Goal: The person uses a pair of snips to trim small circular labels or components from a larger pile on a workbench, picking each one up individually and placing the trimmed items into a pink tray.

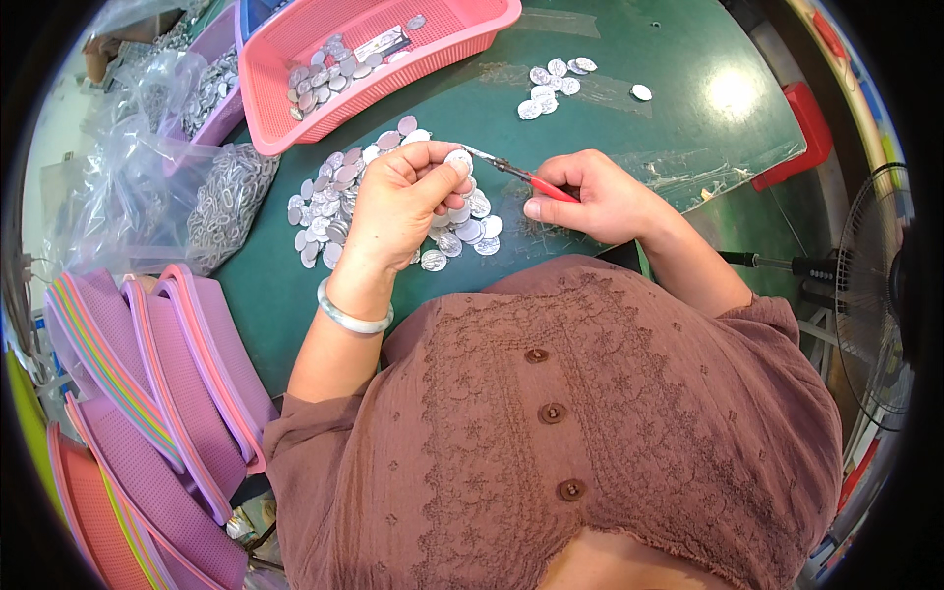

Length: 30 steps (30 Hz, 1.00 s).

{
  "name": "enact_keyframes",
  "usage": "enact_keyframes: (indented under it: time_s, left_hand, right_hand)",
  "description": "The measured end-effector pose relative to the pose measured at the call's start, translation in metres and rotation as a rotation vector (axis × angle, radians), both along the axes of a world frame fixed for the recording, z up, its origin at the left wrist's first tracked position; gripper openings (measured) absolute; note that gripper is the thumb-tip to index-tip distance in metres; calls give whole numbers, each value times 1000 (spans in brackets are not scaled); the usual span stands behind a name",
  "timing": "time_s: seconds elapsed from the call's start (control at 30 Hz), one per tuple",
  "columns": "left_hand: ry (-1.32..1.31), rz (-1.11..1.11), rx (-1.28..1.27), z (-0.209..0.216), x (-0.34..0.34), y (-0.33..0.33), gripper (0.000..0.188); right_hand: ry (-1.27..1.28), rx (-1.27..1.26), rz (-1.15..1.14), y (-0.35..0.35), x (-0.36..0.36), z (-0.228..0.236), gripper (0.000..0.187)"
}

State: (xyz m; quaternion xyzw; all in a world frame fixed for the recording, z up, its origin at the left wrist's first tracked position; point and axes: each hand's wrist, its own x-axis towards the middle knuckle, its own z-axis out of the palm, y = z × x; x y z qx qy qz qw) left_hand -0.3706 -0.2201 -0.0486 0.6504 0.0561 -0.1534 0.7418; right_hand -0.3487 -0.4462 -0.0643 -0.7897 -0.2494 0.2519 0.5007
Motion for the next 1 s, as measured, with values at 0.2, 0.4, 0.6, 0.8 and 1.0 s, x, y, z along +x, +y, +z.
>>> enact_keyframes:
  time_s: [0.2, 0.4, 0.6, 0.8, 1.0]
  left_hand:
    - [5, 2, -18, 0, 0, 0, 13]
    - [-74, 23, 17, -5, -1, -4, 14]
    - [-91, 47, -13, -10, -1, -6, 15]
    - [-25, 79, -128, -9, 0, -2, 18]
    - [25, 93, -289, -9, 1, 2, 26]
  right_hand:
    - [13, -13, -1, 1, 0, 3, 29]
    - [147, 39, 29, -1, 1, 3, 27]
    - [181, 47, 3, 0, 2, 2, 29]
    - [353, 131, -161, -3, 5, 5, 33]
    - [376, 159, -146, -5, 8, -1, 31]
